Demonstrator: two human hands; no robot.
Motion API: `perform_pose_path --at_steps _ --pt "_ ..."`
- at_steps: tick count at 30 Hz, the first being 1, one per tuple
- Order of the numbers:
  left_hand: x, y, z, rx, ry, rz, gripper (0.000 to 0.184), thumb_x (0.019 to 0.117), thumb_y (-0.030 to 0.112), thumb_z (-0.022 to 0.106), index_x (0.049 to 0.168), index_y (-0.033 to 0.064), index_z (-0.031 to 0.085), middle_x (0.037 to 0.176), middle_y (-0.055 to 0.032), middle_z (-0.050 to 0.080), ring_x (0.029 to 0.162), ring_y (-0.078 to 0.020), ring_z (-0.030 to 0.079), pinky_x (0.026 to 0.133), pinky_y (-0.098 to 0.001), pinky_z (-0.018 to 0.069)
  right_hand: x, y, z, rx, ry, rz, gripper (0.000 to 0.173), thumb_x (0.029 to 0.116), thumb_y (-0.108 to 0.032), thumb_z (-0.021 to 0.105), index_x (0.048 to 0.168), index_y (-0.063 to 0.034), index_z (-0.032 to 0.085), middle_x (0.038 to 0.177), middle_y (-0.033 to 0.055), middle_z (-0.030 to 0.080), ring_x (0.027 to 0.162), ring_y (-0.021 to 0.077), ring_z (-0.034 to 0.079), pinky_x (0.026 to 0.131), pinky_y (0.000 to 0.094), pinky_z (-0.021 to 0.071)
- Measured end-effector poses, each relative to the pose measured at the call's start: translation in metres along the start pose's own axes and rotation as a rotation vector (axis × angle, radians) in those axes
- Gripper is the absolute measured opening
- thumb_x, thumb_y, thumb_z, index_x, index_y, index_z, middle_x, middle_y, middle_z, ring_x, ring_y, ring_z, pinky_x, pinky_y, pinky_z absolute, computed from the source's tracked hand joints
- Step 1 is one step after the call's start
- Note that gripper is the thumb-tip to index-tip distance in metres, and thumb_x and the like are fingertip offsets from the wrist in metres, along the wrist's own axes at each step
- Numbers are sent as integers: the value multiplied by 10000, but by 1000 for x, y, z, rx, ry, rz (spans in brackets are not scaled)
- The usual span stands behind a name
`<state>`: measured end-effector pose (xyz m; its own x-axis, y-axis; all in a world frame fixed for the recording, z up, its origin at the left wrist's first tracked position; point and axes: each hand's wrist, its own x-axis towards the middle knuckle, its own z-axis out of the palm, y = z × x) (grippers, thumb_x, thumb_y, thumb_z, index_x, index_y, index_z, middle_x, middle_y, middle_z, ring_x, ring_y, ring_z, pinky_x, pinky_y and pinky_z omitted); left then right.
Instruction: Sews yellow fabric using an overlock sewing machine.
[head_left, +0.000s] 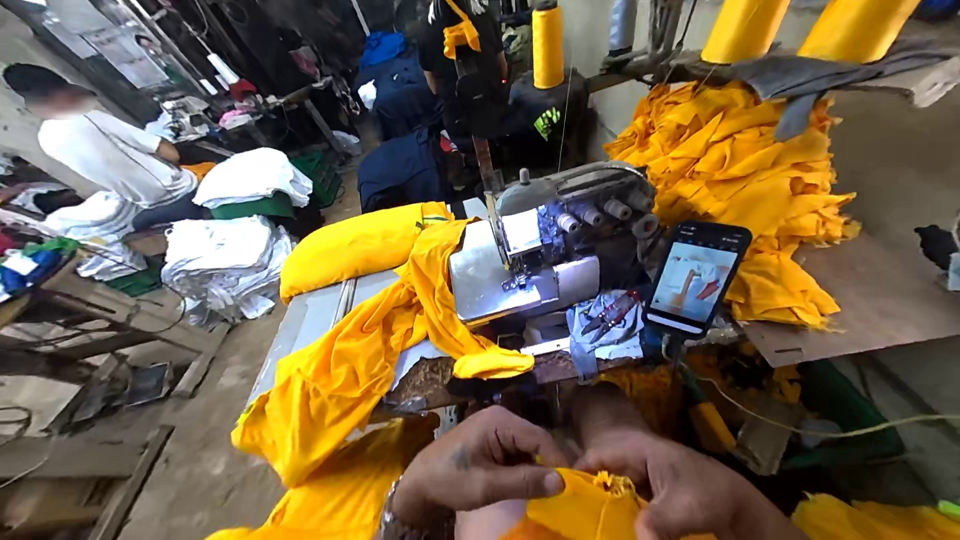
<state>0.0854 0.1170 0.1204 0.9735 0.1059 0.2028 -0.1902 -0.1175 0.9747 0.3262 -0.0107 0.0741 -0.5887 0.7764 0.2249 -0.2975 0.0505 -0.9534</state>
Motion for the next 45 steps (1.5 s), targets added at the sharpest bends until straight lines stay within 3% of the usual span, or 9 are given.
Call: perform_pose_path --at_steps 4,7,10,15,20,26,33,38,45 --pt "2 10 0 59 -50 101 270 1029 215 590 941 -27 670 867 -60 636 743 -32 544 652 -189 449 4 -6 -3 -274 57 -121 314 967 -369 712 940 -56 706 813 -19 687 762 8 643 676 185 544" --pt "-5 13 -4 96 -52 106 317 1043 245 551 978 -40 674 1013 -110 703 888 -66 643 771 -223 536 1 -7 -6 -471 196 -259 301 957 -367 727 896 -72 716 933 32 686 915 67 652 785 221 561" --pt "-11 7 1 178 38 -17 276 1050 251 580 1017 -7 671 734 -23 621 596 -6 529 543 -170 450 2 -12 0 -567 282 -397 271 952 -401 728 895 -137 710 1142 60 653 1100 131 616 895 266 550" --pt "-6 10 5 232 49 101 331 1060 238 574 925 -45 681 1069 -134 696 1016 -130 656 894 -285 552 6 2 -4 -668 318 -414 467 1011 -451 618 755 -60 631 1008 77 689 1016 150 648 850 285 554" --pt "-12 0 -4 312 8 -49 275 1050 231 586 962 -13 678 761 -49 630 662 -55 559 621 -222 482 -3 -17 -4 -441 164 -448 365 1014 -367 650 805 -68 660 1014 36 724 979 91 681 825 241 574" --pt "-16 27 -18 299 -158 91 257 1005 252 669 1008 0 623 1043 -119 635 874 -95 599 759 -224 521 -7 -20 -20 -468 -8 -169 380 953 -384 718 936 -7 672 949 61 679 864 59 621 737 206 525" --pt "49 -26 13 1254 1170 41 182 784 84 651 955 46 701 589 -1 580 470 -103 541 447 -291 469 33 8 -24 -876 1277 -210 192 722 -126 720 912 -143 697 582 -107 518 487 -29 456 459 169 400" --pt "48 -34 13 1184 949 101 107 845 47 682 935 82 727 979 -45 718 757 -90 693 653 -237 601 24 18 -32 -1128 1204 -235 235 781 -133 687 1010 -138 742 914 -56 677 774 12 647 662 214 587" --pt "26 -44 11 1120 847 -23 150 944 147 645 979 136 791 910 13 754 816 -84 725 721 -281 612 22 27 -33 -1352 964 -185 213 950 -238 621 1031 -165 803 888 -8 719 777 80 693 691 270 601"
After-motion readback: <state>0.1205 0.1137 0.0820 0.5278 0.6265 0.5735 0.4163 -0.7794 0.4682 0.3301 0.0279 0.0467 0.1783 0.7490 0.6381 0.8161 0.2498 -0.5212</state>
